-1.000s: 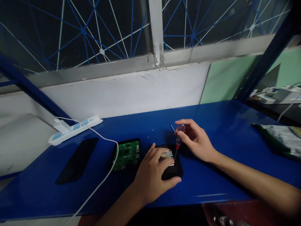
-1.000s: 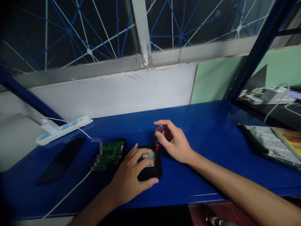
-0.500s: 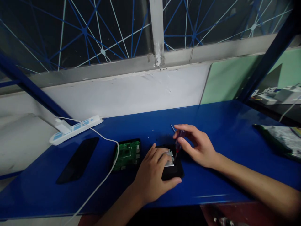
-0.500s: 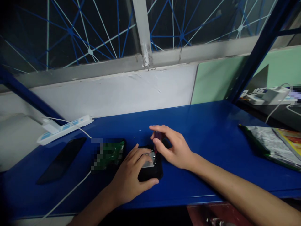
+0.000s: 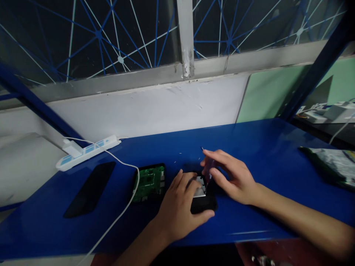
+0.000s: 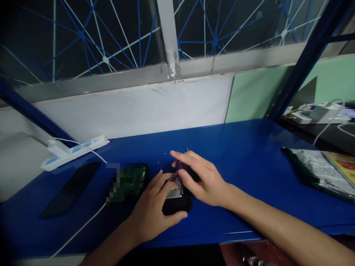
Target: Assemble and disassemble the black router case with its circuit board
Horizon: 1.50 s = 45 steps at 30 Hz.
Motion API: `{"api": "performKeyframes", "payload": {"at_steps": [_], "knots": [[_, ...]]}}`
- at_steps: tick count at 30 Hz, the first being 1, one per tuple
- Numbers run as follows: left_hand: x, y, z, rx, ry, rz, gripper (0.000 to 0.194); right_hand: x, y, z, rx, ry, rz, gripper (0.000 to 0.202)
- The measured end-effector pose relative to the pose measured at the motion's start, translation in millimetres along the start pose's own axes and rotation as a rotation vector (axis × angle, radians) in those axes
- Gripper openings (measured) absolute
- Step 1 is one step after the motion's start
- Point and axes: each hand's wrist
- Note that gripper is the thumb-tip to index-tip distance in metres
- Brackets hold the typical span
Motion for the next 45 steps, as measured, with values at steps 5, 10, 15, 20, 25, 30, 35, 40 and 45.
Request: {"api": "performKeyframes", "payload": {"at_steps": [5, 10, 15, 20, 25, 30, 35, 40, 45], "knots": [[-2, 2, 3.0, 0.017, -0.078, -0.018, 0.076, -4, 2, 3, -0.007, -0.077, 0.002, 0.056], [-3, 3, 6.1, 0.017, -0.091, -0.030, 0.081, -9, 0, 2, -0.038, -0.085, -0.021, 0.053], [-2, 4, 6.8, 0.020, -0.091, -0.062, 0.083, -8, -2, 3, 0.040, -0.140, -0.018, 0.050], [-1, 3, 7.1, 0.030, -0.080, -0.086, 0.081, -8, -4, 6, 0.086, -0.236, 0.137, 0.031], [2, 2, 4.4, 0.025, -0.043, -0.104, 0.081, -11, -4, 10, 0.090, -0.281, 0.200, 0.032], [3, 8, -2.7, -0.041, -0.003, -0.077, 0.072, -13, -2, 11, 0.068, -0.321, 0.203, 0.028], [2, 9, -7.5, -0.109, 0.068, -0.096, 0.079, -11, -1, 7, 0.069, -0.328, 0.155, 0.026], [0, 7, -5.0, -0.110, 0.135, -0.121, 0.082, -10, -1, 5, 0.141, -0.244, 0.155, 0.029], [-4, 5, -0.3, -0.094, 0.134, -0.152, 0.085, -9, 1, 4, 0.133, -0.292, 0.233, 0.031]]}}
Point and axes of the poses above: each hand's wrist, its own y-axis away from the middle knuckle, its own z-axis out of the palm, x = y × z, and after that the axes turned 6 degrees about -x, right-handed
